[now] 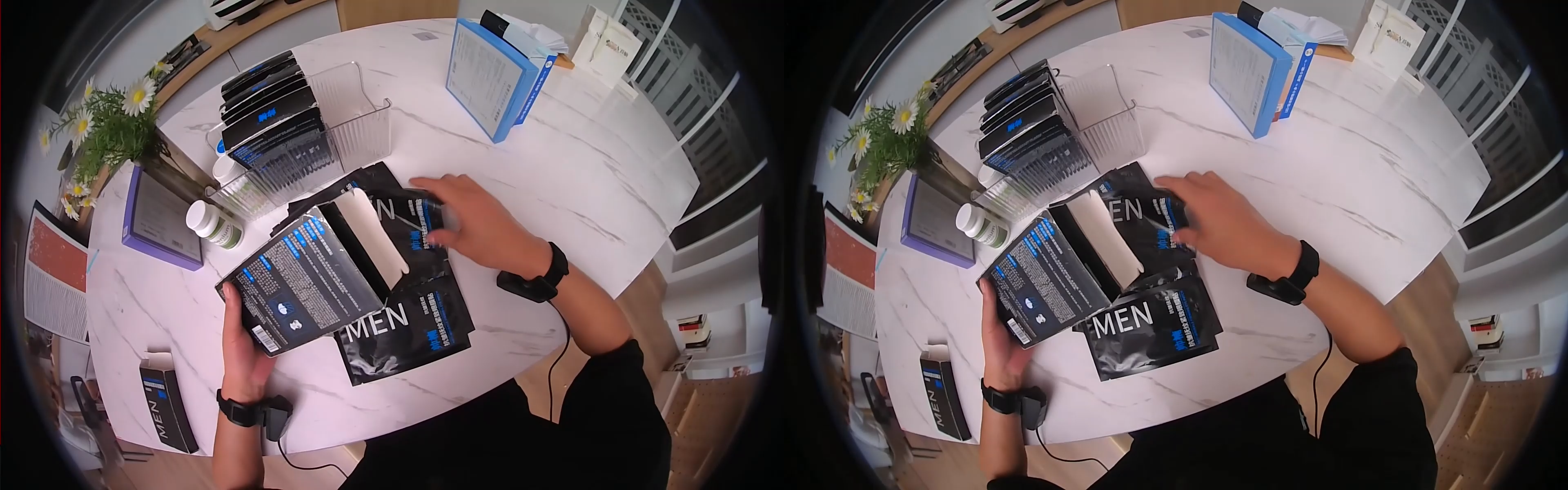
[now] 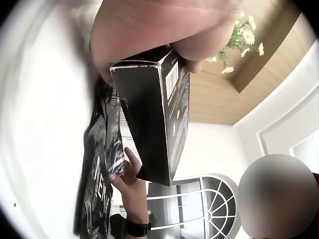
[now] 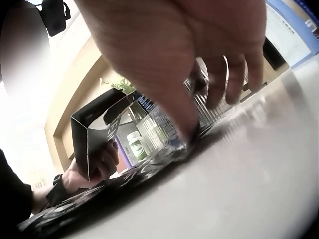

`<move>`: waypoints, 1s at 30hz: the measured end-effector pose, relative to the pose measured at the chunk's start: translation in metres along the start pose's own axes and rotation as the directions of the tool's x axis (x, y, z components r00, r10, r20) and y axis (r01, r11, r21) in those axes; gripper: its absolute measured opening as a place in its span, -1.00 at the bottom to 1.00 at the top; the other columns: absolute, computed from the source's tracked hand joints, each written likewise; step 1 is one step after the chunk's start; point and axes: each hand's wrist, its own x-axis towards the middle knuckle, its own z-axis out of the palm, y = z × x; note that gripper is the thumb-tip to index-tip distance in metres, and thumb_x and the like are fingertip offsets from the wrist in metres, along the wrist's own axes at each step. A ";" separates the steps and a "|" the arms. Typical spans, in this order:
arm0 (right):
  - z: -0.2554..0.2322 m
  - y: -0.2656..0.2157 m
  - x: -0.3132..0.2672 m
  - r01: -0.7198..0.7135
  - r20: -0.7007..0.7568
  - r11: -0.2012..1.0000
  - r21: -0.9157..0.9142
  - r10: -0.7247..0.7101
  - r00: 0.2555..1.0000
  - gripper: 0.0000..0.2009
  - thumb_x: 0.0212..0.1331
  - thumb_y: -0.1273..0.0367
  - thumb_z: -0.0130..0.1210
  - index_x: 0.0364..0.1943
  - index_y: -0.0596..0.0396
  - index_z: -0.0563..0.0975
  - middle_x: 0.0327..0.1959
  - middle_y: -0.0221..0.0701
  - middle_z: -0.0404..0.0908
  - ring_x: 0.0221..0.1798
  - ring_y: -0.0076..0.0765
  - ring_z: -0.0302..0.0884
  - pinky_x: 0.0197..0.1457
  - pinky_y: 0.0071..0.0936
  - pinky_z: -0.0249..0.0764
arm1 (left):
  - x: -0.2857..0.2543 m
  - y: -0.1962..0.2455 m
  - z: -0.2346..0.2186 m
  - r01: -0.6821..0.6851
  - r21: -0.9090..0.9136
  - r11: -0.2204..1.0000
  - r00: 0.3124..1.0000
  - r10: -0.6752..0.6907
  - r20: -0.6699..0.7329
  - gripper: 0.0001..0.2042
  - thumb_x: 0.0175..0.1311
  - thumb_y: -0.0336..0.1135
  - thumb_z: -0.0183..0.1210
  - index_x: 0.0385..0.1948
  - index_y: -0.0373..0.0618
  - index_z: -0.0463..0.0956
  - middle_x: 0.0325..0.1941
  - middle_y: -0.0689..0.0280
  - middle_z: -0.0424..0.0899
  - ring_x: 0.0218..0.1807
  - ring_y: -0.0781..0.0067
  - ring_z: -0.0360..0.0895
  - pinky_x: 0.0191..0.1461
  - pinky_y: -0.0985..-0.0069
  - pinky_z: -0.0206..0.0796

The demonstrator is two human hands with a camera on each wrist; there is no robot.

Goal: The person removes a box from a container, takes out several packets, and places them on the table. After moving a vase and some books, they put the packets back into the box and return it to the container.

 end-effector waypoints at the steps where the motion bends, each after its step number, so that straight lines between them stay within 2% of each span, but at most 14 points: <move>1: -0.002 0.000 0.000 -0.039 -0.050 0.998 0.050 0.041 0.998 -0.42 0.09 0.43 0.33 0.25 0.13 0.39 0.02 -0.28 0.55 0.08 -0.20 0.47 0.27 -0.32 0.36 | 0.000 0.000 0.001 -0.010 0.006 1.000 1.000 0.010 -0.011 -0.48 0.50 0.10 -0.11 0.28 -0.09 0.32 0.22 0.24 0.55 0.17 0.31 0.56 0.27 0.27 0.41; 4: -0.013 0.016 0.000 -0.009 -0.220 0.958 0.287 0.075 0.973 -0.61 0.22 0.47 0.23 0.13 0.17 0.45 -0.08 -0.37 0.60 -0.05 -0.44 0.51 0.13 -0.45 0.44 | 0.002 0.000 -0.005 -0.037 0.019 0.999 0.998 0.037 -0.042 -0.48 0.50 0.10 -0.11 0.28 -0.09 0.31 0.22 0.23 0.54 0.17 0.31 0.56 0.27 0.27 0.41; 7: -0.029 -0.006 0.000 0.241 -0.531 0.844 0.479 0.060 0.846 -0.82 0.31 0.51 0.11 -0.06 0.25 0.48 -0.21 -0.44 0.63 -0.17 -0.61 0.54 -0.08 -0.63 0.47 | 0.002 0.002 -0.003 -0.046 0.016 0.999 0.999 0.046 -0.012 -0.47 0.50 0.10 -0.10 0.28 -0.10 0.32 0.21 0.23 0.55 0.17 0.31 0.57 0.27 0.27 0.41; 8: -0.033 -0.008 -0.002 0.245 -0.533 0.811 0.531 0.095 0.840 -0.84 0.33 0.51 0.09 -0.06 0.25 0.48 -0.20 -0.44 0.63 -0.17 -0.63 0.54 -0.08 -0.64 0.47 | 0.002 0.002 -0.003 -0.049 0.018 0.999 0.999 0.049 -0.018 -0.47 0.50 0.11 -0.10 0.28 -0.10 0.32 0.21 0.23 0.55 0.17 0.30 0.57 0.27 0.27 0.41; 13: -0.040 -0.010 -0.008 0.244 -0.477 0.704 0.667 0.151 0.866 -0.85 0.37 0.51 0.05 -0.04 0.24 0.49 -0.17 -0.43 0.64 -0.15 -0.68 0.54 -0.08 -0.72 0.46 | 0.003 0.000 -0.005 -0.045 0.048 0.998 0.999 0.046 -0.023 -0.47 0.50 0.11 -0.11 0.28 -0.10 0.31 0.22 0.23 0.54 0.17 0.30 0.56 0.26 0.28 0.42; 17: -0.030 -0.013 -0.010 0.196 -0.388 0.775 0.600 0.068 0.919 -0.83 0.36 0.50 0.07 -0.02 0.25 0.51 -0.16 -0.43 0.64 -0.16 -0.65 0.55 -0.08 -0.69 0.47 | 0.001 -0.001 -0.007 -0.026 0.103 0.994 1.000 0.026 -0.007 -0.46 0.50 0.12 -0.12 0.28 -0.12 0.31 0.22 0.23 0.54 0.19 0.30 0.55 0.28 0.27 0.40; 18: -0.026 -0.015 -0.010 0.194 -0.378 0.733 0.652 0.092 0.921 -0.83 0.36 0.51 0.07 -0.03 0.26 0.51 -0.18 -0.43 0.65 -0.15 -0.64 0.54 -0.08 -0.68 0.47 | 0.000 -0.001 -0.008 -0.028 0.132 0.991 1.000 0.028 0.005 -0.45 0.50 0.12 -0.12 0.28 -0.13 0.31 0.22 0.23 0.54 0.19 0.31 0.55 0.28 0.27 0.40; 21: -0.018 -0.020 -0.010 0.172 -0.410 0.711 0.682 0.177 0.895 -0.83 0.36 0.51 0.07 -0.03 0.25 0.51 -0.20 -0.43 0.65 -0.16 -0.66 0.54 -0.09 -0.68 0.46 | -0.002 -0.004 -0.006 -0.043 0.223 0.974 0.999 0.040 0.020 -0.42 0.47 0.13 -0.07 0.26 -0.20 0.30 0.19 0.21 0.54 0.15 0.37 0.55 0.24 0.35 0.40; 24: 0.003 -0.027 -0.014 0.107 -0.462 0.779 0.618 0.249 0.852 -0.82 0.37 0.45 0.07 -0.02 0.21 0.51 -0.23 -0.43 0.65 -0.20 -0.67 0.51 -0.11 -0.66 0.45 | -0.007 -0.008 0.004 -0.073 0.269 0.960 0.997 0.062 0.046 -0.40 0.45 0.13 -0.02 0.25 -0.25 0.29 0.18 0.20 0.54 0.16 0.40 0.53 0.24 0.39 0.38; 25: 0.008 -0.026 -0.015 0.165 -0.485 0.886 0.434 0.076 0.871 -0.80 0.38 0.39 0.07 -0.01 0.17 0.50 -0.29 -0.42 0.64 -0.29 -0.57 0.51 -0.15 -0.61 0.46 | -0.007 -0.009 0.005 -0.083 0.277 0.957 0.996 0.070 0.058 -0.39 0.45 0.13 -0.01 0.25 -0.25 0.29 0.18 0.20 0.54 0.17 0.40 0.52 0.25 0.39 0.37; 26: 0.001 -0.039 -0.020 0.061 -0.264 0.927 0.371 0.043 0.964 -0.78 0.39 0.34 0.05 -0.01 0.15 0.49 -0.37 -0.40 0.59 -0.35 -0.42 0.50 -0.19 -0.53 0.45 | -0.007 -0.008 0.000 -0.077 0.293 0.953 0.993 0.046 0.111 -0.41 0.46 0.13 -0.05 0.26 -0.22 0.29 0.20 0.22 0.53 0.21 0.41 0.49 0.29 0.37 0.33; 27: -0.001 -0.035 -0.020 0.068 -0.026 0.956 0.287 -0.063 0.998 -0.75 0.40 0.31 0.03 0.04 0.13 0.49 -0.42 -0.39 0.53 -0.37 -0.36 0.48 -0.27 -0.51 0.42 | -0.007 -0.008 -0.002 -0.060 0.245 0.968 0.996 0.043 0.074 -0.41 0.47 0.13 -0.06 0.27 -0.20 0.29 0.21 0.23 0.52 0.21 0.40 0.49 0.30 0.35 0.33; 29: 0.004 -0.041 -0.019 0.139 -0.092 0.888 0.438 -0.109 0.990 -0.74 0.40 0.31 0.03 0.06 0.12 0.51 -0.42 -0.41 0.53 -0.35 -0.43 0.48 -0.29 -0.54 0.40 | -0.008 -0.008 -0.007 -0.023 0.152 0.988 1.000 0.024 -0.005 -0.42 0.47 0.14 -0.08 0.28 -0.16 0.29 0.24 0.25 0.52 0.23 0.37 0.48 0.32 0.33 0.31; 30: 0.005 -0.043 -0.019 0.159 -0.126 0.861 0.483 -0.111 0.986 -0.74 0.40 0.31 0.03 0.07 0.11 0.52 -0.41 -0.41 0.53 -0.33 -0.46 0.48 -0.30 -0.55 0.39 | -0.007 -0.003 -0.006 -0.013 -0.024 1.000 1.000 0.013 -0.001 -0.43 0.48 0.12 -0.08 0.32 -0.11 0.30 0.28 0.25 0.51 0.25 0.28 0.48 0.36 0.25 0.29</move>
